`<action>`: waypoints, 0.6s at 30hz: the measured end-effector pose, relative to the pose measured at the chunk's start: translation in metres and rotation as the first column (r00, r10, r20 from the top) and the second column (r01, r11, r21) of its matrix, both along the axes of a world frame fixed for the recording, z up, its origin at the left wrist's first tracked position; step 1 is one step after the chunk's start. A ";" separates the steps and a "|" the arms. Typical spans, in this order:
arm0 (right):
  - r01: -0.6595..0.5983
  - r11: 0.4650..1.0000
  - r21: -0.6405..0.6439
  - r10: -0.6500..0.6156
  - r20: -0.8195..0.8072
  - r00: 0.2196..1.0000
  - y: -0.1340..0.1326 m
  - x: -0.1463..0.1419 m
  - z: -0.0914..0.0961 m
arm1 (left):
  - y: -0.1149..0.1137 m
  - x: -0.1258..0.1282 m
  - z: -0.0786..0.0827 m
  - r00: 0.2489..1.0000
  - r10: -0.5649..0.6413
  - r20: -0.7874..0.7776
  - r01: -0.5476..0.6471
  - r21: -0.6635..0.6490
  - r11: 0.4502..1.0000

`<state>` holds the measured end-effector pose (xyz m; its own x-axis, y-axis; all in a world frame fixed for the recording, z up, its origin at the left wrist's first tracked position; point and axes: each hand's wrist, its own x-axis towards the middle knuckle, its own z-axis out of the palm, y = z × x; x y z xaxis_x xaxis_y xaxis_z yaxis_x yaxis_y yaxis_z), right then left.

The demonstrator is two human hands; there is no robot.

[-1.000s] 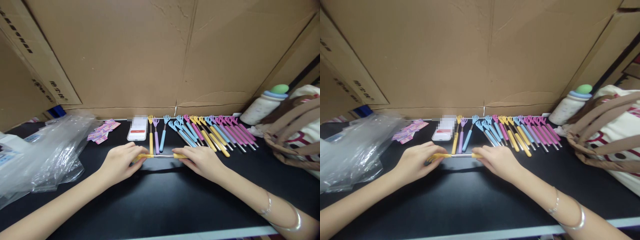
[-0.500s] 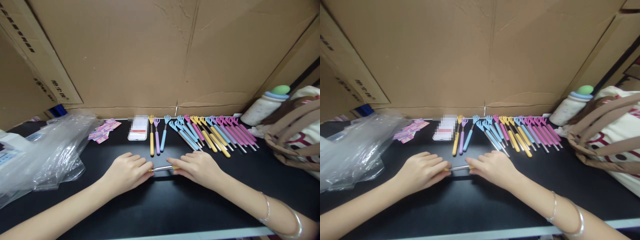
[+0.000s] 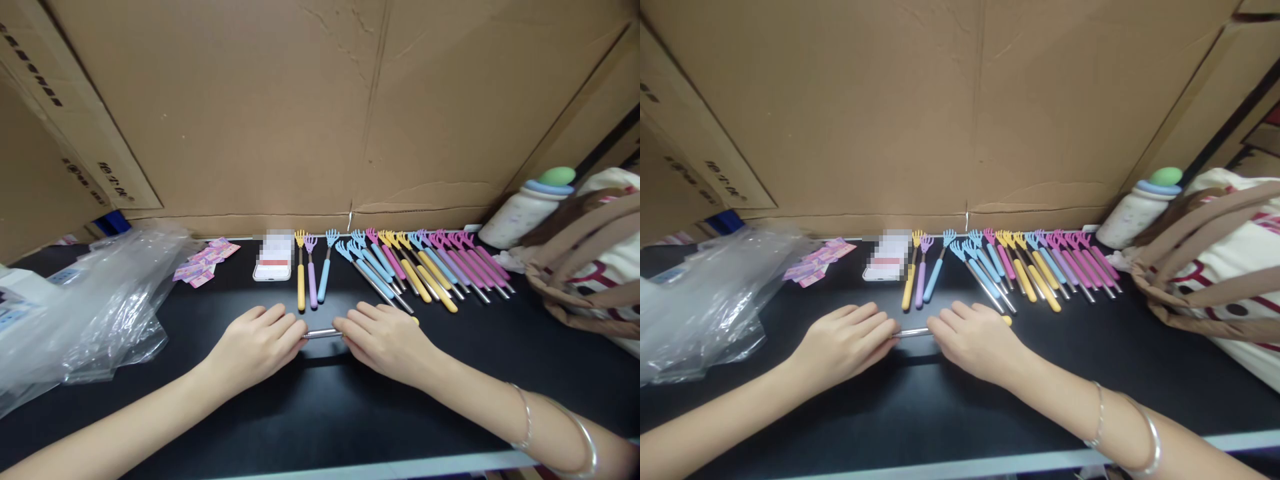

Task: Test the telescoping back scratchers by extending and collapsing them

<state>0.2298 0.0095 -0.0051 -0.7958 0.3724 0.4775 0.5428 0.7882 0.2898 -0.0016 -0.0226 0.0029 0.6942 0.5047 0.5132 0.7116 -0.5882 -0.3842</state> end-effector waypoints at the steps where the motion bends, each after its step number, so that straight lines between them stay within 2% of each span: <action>1: -0.007 1.000 0.013 0.007 -0.001 1.000 0.001 0.000 0.000 | 0.000 0.000 0.000 1.000 -0.006 -0.002 0.006 -0.002 1.000; 7: -0.017 0.991 0.136 0.014 0.021 1.000 0.002 0.004 0.008 | 0.000 0.001 0.006 1.000 0.003 -0.011 -0.003 -0.029 1.000; 11: -0.004 0.964 0.266 0.007 -0.009 1.000 0.006 0.009 0.022 | 0.006 -0.003 0.019 0.999 0.030 -0.035 -0.028 0.055 0.998; 14: 0.037 0.938 0.345 -0.036 -0.010 0.999 0.016 0.017 0.030 | 0.014 -0.016 0.027 0.995 0.063 -0.075 -0.052 0.130 0.990; 18: 0.103 0.905 0.412 -0.117 0.009 0.993 0.035 0.037 0.040 | 0.030 -0.044 0.037 0.982 0.125 -0.140 -0.092 0.221 0.971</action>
<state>0.2666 0.0449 0.0347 -0.7789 0.2350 0.5814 0.6037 0.5320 0.5938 -0.0460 0.0073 0.0395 0.7196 0.4720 0.5093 0.6901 -0.4041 -0.6004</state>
